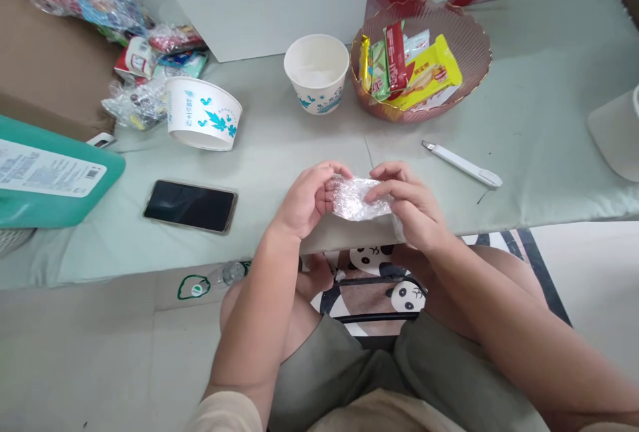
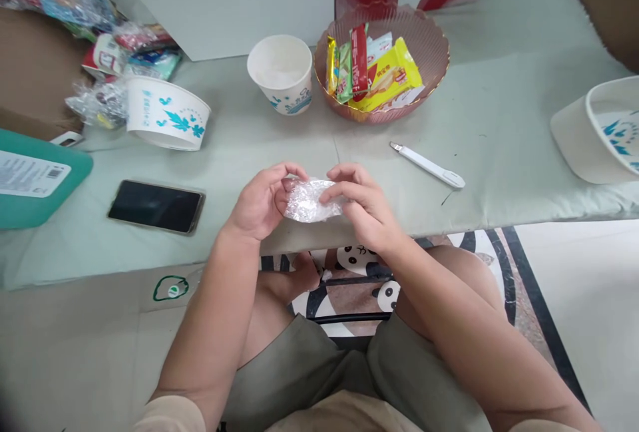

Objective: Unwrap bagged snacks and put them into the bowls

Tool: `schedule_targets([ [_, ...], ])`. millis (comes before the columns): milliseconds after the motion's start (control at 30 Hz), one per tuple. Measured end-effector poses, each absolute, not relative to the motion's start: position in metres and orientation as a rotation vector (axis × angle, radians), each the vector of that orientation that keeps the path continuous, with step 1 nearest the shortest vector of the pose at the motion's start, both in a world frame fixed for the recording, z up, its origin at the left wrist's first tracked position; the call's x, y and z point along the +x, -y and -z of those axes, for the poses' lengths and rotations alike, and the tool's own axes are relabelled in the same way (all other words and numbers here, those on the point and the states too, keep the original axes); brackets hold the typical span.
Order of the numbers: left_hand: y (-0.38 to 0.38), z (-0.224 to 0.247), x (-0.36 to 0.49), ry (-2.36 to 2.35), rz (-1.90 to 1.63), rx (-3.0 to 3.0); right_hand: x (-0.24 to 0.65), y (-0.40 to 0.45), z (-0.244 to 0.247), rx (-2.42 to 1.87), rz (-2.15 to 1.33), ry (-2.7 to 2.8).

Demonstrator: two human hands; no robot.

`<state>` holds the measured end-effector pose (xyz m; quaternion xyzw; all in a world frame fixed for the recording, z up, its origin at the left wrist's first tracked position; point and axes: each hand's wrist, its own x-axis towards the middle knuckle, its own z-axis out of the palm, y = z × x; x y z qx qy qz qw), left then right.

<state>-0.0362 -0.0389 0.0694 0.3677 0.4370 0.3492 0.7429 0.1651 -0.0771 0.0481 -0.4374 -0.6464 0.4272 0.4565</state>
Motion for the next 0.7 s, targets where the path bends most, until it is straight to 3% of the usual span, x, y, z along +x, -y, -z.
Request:
schedule_targets([
  [300, 0.05, -0.073, -0.054, -0.981, -0.902, 1.227, 0.136, 0.073, -0.07, -1.18, -1.45, 1.308],
  [500, 0.042, -0.079, -0.07, -1.116, -1.218, 1.078, 0.116, 0.021, -0.111, -1.277, -0.888, 1.63],
  [700, 0.04, -0.082, -0.082, -1.167, -1.245, 0.995, 0.092, -0.088, -0.152, -1.532, -0.293, 1.917],
])
